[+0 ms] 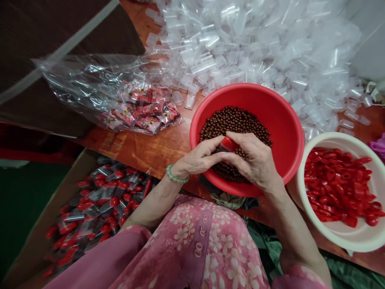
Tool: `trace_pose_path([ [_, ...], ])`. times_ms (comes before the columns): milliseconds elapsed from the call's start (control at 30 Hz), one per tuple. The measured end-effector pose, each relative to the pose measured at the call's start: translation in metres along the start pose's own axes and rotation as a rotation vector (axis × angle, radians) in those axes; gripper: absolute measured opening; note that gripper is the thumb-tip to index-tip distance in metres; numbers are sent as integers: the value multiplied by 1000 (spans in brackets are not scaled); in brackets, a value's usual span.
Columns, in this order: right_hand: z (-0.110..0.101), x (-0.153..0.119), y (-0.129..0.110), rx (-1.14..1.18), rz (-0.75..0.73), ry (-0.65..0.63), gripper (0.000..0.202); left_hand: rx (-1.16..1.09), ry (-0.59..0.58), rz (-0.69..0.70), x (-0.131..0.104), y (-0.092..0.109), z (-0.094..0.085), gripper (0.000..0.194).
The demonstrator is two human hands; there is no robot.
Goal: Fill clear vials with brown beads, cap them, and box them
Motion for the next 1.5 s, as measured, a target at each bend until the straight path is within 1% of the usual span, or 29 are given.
trace_pose_path([
  [67,7,1,-6,-83,-98,-119,70,-109,-7,-34,0,-2,0,23],
  [133,13,2,-9,-159,-123,-169,90,-226,-24,-82,1,-5,1,25],
  [200,18,3,-11,-261,-125,-167,95,-319,-18,-106,3,-7,3,31],
  [333,28,3,-12,-455,-171,-99,77,-361,68,-84,9,-9,2,37],
  [400,31,3,-12,-487,-201,-64,71,-366,71,-62,10,-9,2,37],
  [500,34,2,-11,-529,-247,-19,70,-386,46,-53,11,-9,2,35],
  [633,36,3,-8,-571,-275,16,72,-371,43,-82,10,-9,2,37],
  [833,38,4,-8,-580,-306,32,72,-326,93,-76,9,-8,2,38],
  [1100,38,5,-9,-617,-294,41,63,-282,87,-98,9,-8,4,37],
  [1267,38,6,-11,-603,-318,27,64,-230,100,-120,8,-8,3,37],
  [1400,39,5,-5,-578,-273,9,64,-186,122,-108,10,-8,3,37],
  [1500,34,6,-1,-481,-235,6,61,-211,125,-105,9,-8,4,38],
])
Point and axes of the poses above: each hand's wrist, its own x-axis towards the middle knuckle, its own z-axis out of the palm, y = z × x, the point moved 4 cm from there along x, towards the middle knuckle, and after that the axes turned 5 degrees about -z, right-handed, at the moved point
